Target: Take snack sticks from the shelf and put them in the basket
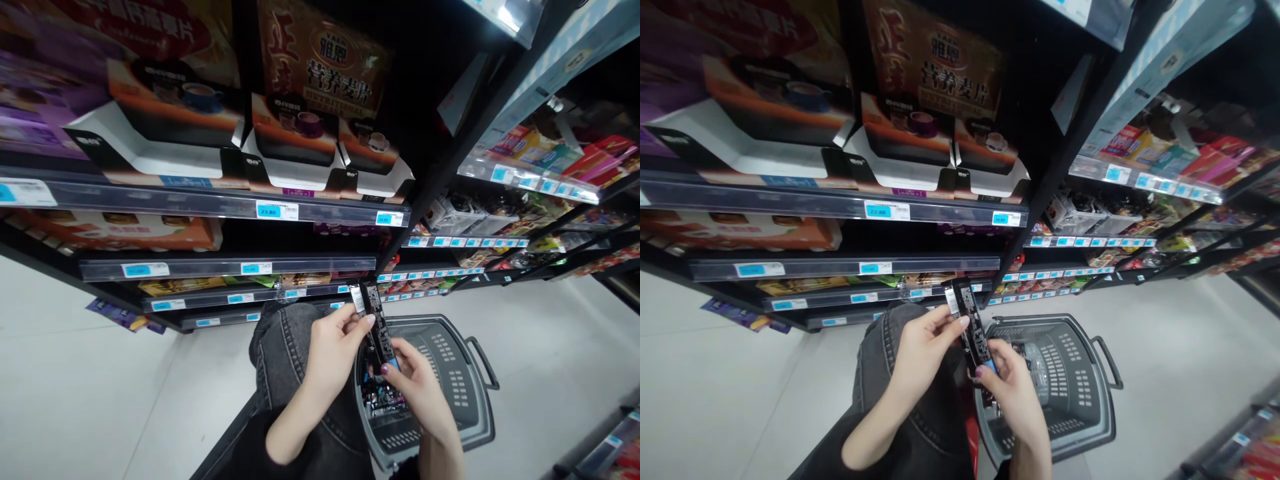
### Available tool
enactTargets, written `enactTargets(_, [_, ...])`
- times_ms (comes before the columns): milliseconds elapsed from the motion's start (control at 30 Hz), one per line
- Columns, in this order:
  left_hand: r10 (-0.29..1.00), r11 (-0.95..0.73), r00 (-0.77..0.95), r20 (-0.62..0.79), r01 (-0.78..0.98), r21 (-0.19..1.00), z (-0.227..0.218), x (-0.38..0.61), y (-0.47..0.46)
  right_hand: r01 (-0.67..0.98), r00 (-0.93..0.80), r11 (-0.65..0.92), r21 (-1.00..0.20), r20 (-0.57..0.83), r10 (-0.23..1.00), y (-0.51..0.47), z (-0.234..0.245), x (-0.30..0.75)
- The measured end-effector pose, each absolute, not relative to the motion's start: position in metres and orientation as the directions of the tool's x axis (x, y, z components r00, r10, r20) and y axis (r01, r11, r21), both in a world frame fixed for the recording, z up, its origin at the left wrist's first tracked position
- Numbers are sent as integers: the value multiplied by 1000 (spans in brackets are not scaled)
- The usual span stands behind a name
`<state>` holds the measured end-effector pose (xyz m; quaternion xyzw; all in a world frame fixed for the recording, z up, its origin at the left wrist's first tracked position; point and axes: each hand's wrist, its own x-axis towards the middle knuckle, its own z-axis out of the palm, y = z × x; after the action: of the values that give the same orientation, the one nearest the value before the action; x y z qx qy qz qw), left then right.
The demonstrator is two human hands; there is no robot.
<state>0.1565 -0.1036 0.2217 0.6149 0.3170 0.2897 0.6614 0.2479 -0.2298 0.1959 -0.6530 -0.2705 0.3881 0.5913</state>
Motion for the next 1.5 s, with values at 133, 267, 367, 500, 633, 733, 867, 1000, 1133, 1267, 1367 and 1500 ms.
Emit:
enactTargets(133, [799,146,593,-99,-31,989,223,157,-105,-434,313,-161,-886,-316,896,-228,192,249])
enactTargets(267, [817,181,569,-92,-103,978,227,157,-104,-536,282,-135,-833,-327,902,-228,194,246])
enactTargets(367, [809,212,582,-86,-153,965,228,157,-101,-592,324,-65,-803,-312,893,-226,199,244])
enactTargets(500, [825,211,564,-44,-236,949,230,157,-98,-674,447,52,-737,-351,823,-219,198,248])
enactTargets(633, [825,231,565,-25,-296,927,232,157,-99,-641,638,220,-735,-352,685,-217,192,253])
enactTargets(733, [822,244,569,-28,-307,920,233,158,-100,-629,670,306,-715,-297,681,-219,193,253])
enactTargets(867, [824,253,566,-22,-333,908,230,158,-98,-533,706,300,-791,-220,673,-219,195,249])
enactTargets(1000, [828,275,561,-18,-377,885,228,158,-96,-370,785,279,-886,-138,604,-218,193,243])
enactTargets(1133, [828,344,557,-67,-410,845,226,159,-98,-217,851,302,-928,-28,525,-218,191,239])
enactTargets(1267, [799,435,589,-119,-430,791,225,160,-98,-130,884,282,-951,18,468,-221,191,236])
enactTargets(1367, [688,553,706,-170,-357,753,224,161,-96,-90,876,202,-975,19,483,-225,190,236])
enactTargets(1500, [509,633,834,-214,-194,749,222,163,-97,-35,890,124,-992,26,455,-226,189,237])
